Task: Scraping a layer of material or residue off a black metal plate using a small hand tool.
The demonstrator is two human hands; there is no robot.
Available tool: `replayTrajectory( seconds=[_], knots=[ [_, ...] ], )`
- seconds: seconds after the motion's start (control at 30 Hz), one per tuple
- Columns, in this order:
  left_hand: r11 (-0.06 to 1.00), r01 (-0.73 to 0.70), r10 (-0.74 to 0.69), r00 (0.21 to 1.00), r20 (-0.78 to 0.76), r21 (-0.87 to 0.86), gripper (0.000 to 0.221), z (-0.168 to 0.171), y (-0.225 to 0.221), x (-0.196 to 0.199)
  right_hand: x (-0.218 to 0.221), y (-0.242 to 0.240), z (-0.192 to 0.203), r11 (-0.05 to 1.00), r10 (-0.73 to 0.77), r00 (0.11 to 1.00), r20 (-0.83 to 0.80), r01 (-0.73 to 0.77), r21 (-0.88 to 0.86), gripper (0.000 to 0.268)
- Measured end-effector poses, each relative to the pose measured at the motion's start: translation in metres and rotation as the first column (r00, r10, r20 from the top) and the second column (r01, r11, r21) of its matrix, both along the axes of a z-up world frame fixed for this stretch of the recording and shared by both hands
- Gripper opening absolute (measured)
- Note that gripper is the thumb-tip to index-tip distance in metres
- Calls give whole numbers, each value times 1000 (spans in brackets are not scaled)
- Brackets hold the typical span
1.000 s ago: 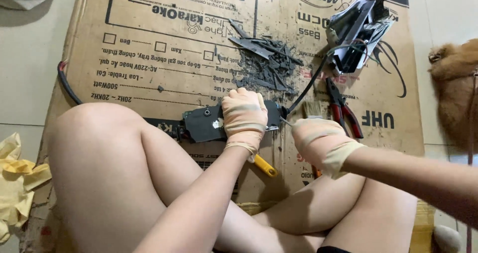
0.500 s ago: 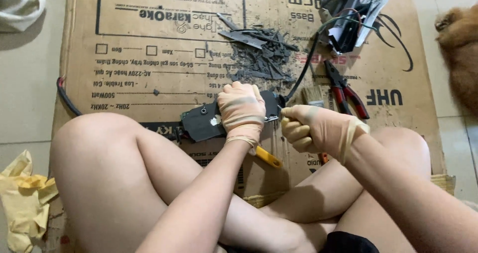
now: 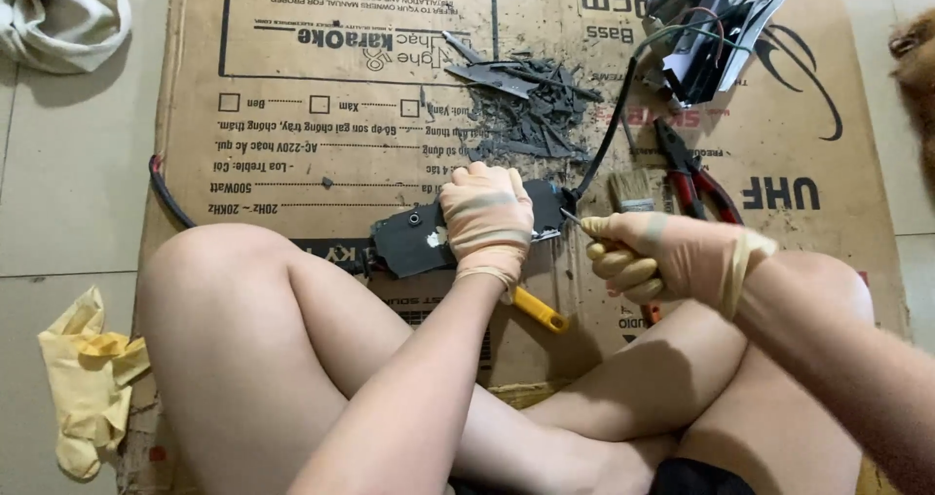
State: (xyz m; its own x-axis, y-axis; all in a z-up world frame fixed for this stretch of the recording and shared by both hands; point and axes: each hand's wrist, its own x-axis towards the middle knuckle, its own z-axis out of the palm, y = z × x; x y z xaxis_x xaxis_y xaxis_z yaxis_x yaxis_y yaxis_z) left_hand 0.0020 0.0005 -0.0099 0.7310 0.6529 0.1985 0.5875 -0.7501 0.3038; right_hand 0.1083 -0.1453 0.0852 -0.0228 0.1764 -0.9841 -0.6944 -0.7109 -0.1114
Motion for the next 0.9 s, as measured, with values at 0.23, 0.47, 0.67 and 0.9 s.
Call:
replayTrajectory(
  seconds=[0.23,0.47,0.67,0.9],
  knots=[
    [998,-14,15,1000,-19,67,24,10,2,-6,42,5,-9,961,258,957,-132,-240,139,50],
    [1000,27,-28,998,65,9,26,-7,5,1,-35,35,15,973,186,935,301,-132,-192,46],
    [998,63,-63,993,100,6,21,-4,3,-1,-37,28,18,811,585,664,466,-500,-304,42],
    [1000,27,-28,989,143,9,25,-1,1,2,-27,27,-30,419,899,173,402,-607,-676,34]
  ],
)
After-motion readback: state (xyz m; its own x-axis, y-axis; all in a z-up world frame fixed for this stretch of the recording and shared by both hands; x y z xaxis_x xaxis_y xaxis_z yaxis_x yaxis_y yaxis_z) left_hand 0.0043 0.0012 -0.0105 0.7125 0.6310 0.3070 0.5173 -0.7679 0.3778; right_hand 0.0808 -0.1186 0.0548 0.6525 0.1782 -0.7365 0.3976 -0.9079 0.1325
